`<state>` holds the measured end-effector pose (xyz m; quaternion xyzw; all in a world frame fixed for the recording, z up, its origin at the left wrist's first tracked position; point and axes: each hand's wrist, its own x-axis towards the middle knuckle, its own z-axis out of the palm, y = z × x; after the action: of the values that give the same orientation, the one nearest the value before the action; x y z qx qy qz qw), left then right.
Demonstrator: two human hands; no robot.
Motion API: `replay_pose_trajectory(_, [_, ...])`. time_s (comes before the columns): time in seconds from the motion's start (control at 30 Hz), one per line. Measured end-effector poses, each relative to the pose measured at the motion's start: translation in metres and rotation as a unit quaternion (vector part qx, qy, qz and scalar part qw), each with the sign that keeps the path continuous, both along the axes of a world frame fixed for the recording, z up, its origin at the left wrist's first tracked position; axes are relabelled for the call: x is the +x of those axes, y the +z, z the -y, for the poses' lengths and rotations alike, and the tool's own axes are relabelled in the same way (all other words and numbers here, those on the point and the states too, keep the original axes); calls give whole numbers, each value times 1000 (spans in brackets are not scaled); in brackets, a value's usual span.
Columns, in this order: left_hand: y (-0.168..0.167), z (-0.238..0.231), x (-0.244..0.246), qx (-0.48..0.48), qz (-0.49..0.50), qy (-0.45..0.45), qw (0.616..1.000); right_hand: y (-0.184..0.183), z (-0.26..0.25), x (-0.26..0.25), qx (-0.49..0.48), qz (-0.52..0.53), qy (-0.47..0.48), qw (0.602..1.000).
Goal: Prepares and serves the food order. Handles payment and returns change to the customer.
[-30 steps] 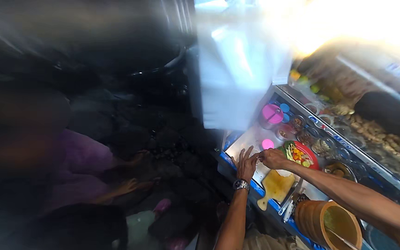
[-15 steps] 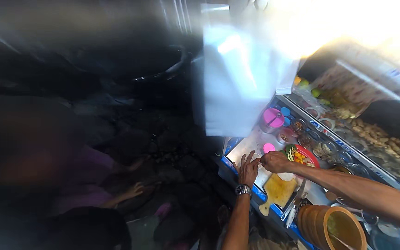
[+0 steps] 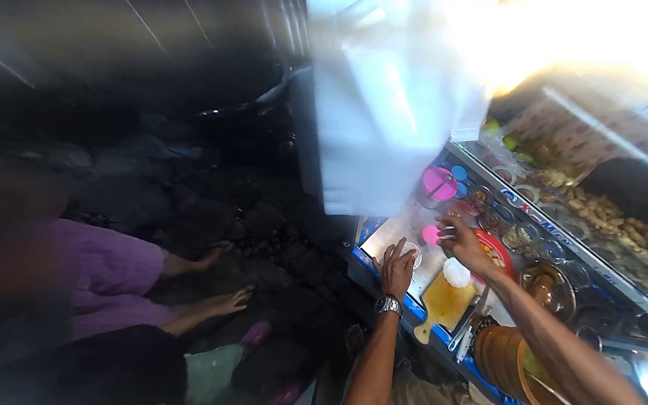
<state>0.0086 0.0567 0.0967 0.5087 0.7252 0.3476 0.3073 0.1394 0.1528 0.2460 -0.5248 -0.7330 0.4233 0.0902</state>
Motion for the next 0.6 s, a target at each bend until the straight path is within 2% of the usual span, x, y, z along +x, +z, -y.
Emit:
replay_pose_trajectory(0.1, [-1, -2, 4, 17, 18, 22, 999, -44, 34, 15, 0, -50, -93, 994])
replay_pose_trajectory(0.17, [-2, -1, 4, 16, 15, 23, 1000, -62, 56, 7, -20, -95, -132, 986])
replay_pose_trajectory(0.23, [-5, -1, 5, 26, 1, 26, 999, -75, 63, -8, 1, -158, -176, 972])
replay_pose_trajectory(0.37, [-5, 1, 5, 43, -2, 29, 999, -88, 58, -19, 63, -193, -222, 954])
replay_pose_trajectory(0.5, [8, 0, 0, 107, 41, 46, 992, -87, 53, -15, 64, -224, -212, 949])
replay_pose_trajectory(0.6, [20, -4, -2, 102, 75, 47, 991, -85, 52, -17, 72, -233, -208, 947])
